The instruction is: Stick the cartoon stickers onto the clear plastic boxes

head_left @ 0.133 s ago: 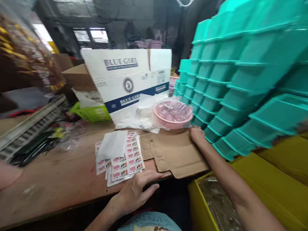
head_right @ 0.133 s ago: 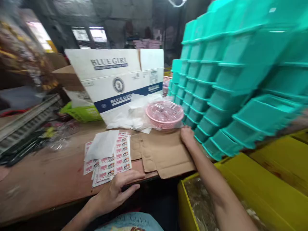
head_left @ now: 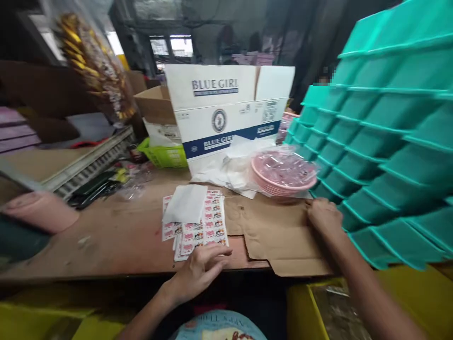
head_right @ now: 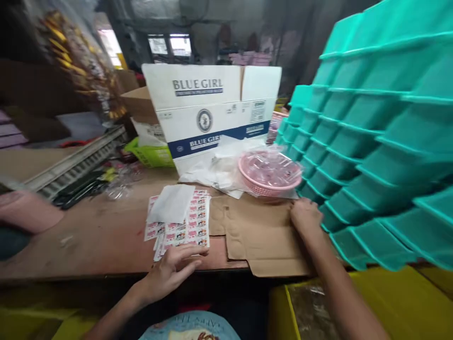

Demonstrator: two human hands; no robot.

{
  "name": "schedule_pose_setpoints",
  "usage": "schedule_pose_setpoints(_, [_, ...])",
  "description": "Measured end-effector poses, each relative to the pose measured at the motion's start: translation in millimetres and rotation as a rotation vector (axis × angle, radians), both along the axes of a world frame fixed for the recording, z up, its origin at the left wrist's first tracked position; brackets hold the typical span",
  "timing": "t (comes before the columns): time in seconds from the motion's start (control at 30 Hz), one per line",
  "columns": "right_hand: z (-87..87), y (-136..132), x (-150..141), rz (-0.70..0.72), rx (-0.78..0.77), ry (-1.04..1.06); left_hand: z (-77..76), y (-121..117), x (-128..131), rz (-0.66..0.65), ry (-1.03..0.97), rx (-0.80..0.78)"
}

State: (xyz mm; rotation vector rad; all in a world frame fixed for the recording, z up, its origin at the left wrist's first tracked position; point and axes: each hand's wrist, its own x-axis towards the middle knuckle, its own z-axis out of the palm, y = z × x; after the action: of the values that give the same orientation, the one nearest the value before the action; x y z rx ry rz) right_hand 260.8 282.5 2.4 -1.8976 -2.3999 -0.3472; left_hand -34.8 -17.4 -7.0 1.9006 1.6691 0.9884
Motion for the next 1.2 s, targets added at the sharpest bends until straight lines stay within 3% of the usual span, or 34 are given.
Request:
schedule_pose_setpoints(0.1, [0.1,-8,-16,0.106,-0.005,0.023,-4.8,-5,-26,0.126,-0.04,-0.019])
schedule_pose_setpoints(0.2, [-5.1,-26,-58,0.389,-0.036,0.211,-11.9,4,-64,0.224,0.122,0.045])
schedule_pose_setpoints(0.27, [-9.4,-45,-97,0.589,-0.101,0.334,-15.2,18,-96,0.259,0.325,-0.046])
schedule_pose_setpoints(0.37, [-14.8,-78,-159,0.811,-0.174,0.336,-14.2,43,-136,0.2,0.52,-0.265])
schedule_pose_setpoints(0.5, [-23.1,-113,-221,0.988,-0.13,0.301,-14.7,65,-155,0.174,0.546,-0.231])
schedule_pose_setpoints(0.6, [-33.2,-124,-235,1.013,-0.096,0.36,-20.9,69,-160,0.2,0.479,-0.145])
schedule_pose_setpoints(0.73, [-39.1,-116,-207,0.914,-0.191,0.55,-16.1,68,-178,0.269,0.237,0.003])
schedule_pose_setpoints(0.87, [-17.1,-111,-182,0.566,-0.435,1.012,10.9,65,-171,0.353,-0.152,0.124])
schedule_pose_setpoints(0.93, [-1.7,-115,-191,0.446,-0.658,1.304,25.6,63,-155,0.313,-0.612,0.127])
schedule_pose_setpoints(1.03, [12.8,-125,-224,0.47,-1.031,1.662,37.7,56,-128,0.217,-1.274,0.04])
schedule_pose_setpoints(1.1, [16.3,-130,-243,0.43,-1.118,1.794,37.0,51,-117,0.201,-1.399,0.013])
schedule_pose_setpoints(1.2, [19.6,-135,-252,0.377,-1.031,1.9,27.4,43,-110,0.254,-1.405,0.015])
